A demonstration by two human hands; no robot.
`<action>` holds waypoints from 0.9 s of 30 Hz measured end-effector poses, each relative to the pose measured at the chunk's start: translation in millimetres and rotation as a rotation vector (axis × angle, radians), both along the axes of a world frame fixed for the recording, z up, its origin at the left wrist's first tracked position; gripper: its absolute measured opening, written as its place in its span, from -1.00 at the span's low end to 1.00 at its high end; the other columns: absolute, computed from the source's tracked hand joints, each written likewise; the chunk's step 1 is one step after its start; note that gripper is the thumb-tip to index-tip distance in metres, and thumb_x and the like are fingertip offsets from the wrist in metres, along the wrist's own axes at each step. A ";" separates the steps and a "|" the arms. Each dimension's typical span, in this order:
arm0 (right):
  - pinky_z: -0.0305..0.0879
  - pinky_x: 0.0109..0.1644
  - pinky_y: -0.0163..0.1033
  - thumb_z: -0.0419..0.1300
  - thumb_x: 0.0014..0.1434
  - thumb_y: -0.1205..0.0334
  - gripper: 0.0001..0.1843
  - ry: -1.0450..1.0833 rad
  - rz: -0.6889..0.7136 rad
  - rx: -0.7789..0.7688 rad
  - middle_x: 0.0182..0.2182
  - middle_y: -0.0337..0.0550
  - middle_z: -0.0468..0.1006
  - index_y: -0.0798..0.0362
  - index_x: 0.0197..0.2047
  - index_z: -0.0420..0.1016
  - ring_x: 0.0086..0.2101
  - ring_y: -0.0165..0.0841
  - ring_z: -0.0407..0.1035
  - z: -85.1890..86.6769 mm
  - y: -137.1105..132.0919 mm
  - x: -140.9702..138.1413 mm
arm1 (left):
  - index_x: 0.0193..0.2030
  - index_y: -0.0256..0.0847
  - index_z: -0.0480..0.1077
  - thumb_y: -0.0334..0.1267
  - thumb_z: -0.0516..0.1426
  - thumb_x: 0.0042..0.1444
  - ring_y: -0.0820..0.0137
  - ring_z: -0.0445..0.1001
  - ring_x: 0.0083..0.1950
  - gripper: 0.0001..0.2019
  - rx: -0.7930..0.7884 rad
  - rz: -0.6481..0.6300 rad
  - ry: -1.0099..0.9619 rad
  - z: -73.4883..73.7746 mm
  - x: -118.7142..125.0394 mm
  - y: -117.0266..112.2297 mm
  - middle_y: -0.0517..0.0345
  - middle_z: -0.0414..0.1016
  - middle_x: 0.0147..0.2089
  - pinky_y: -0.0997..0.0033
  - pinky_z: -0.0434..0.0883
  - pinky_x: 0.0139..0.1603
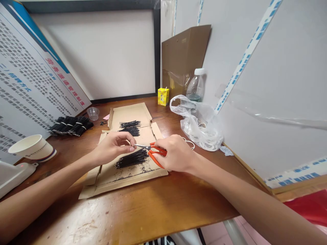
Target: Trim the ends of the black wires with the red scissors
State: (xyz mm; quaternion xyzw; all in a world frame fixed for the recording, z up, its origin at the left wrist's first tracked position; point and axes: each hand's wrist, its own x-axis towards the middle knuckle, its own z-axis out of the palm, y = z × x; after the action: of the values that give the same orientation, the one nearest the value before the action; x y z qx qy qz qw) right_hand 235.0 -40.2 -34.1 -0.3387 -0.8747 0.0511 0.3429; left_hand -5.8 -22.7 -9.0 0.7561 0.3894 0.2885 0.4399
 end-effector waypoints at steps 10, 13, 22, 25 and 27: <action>0.03 -0.53 -0.36 0.11 0.12 0.25 -0.77 -0.012 0.001 0.031 -0.66 -0.24 0.45 0.15 -0.36 0.58 -0.66 -0.51 0.17 -2.6 1.2 -0.1 | -0.38 -0.31 0.39 -0.36 0.21 0.03 0.46 0.41 -0.34 -0.92 0.019 -0.016 0.014 0.5 0.1 0.6 0.12 0.46 -0.36 0.45 0.36 -0.31; 0.02 -0.52 -0.34 0.09 0.13 0.25 -0.76 -0.013 -0.042 0.054 -0.66 -0.23 0.44 0.14 -0.37 0.57 -0.66 -0.50 0.18 -3.0 1.9 -0.5 | -0.37 -0.29 0.38 -0.38 0.17 0.08 0.45 0.40 -0.33 -0.96 0.149 -0.029 0.106 -0.8 -2.4 3.1 0.14 0.46 -0.35 0.43 0.36 -0.29; 0.06 -0.51 -0.34 0.11 0.10 0.27 -0.79 0.047 -0.107 0.095 -0.64 -0.23 0.48 0.15 -0.43 0.55 -0.65 -0.51 0.23 -3.7 3.9 0.0 | 0.04 -0.17 0.16 -0.48 0.13 0.11 0.44 0.35 -0.39 -0.62 0.584 0.151 0.464 -8.8 -14.7 13.2 0.28 0.42 -0.38 0.44 0.30 -0.31; 0.06 -0.52 -0.35 0.11 0.10 0.27 -0.78 0.052 -0.106 0.102 -0.66 -0.23 0.46 0.16 -0.44 0.55 -0.66 -0.51 0.21 -3.7 4.4 0.4 | -0.18 -0.21 0.34 -0.48 0.05 0.17 0.38 0.40 -0.30 -0.86 0.706 0.039 0.595 -10.0 -19.5 18.4 0.16 0.44 -0.34 0.37 0.31 -0.25; 0.05 -0.53 -0.35 0.12 0.10 0.26 -0.77 0.054 -0.111 0.104 -0.67 -0.25 0.44 0.16 -0.45 0.55 -0.66 -0.52 0.19 -3.4 4.5 0.6 | -0.34 -0.24 0.38 -0.49 0.02 0.18 0.34 0.41 -0.26 -0.84 0.745 -0.004 0.656 -10.5 -21.9 20.7 0.09 0.46 -0.31 0.34 0.32 -0.22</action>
State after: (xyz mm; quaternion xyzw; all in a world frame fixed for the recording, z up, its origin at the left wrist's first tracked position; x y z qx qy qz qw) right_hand 235.6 -35.7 -37.5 -0.3670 -0.8465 -0.0046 0.3857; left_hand -27.7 -2.0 -19.5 0.9136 0.3763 0.1541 -0.0053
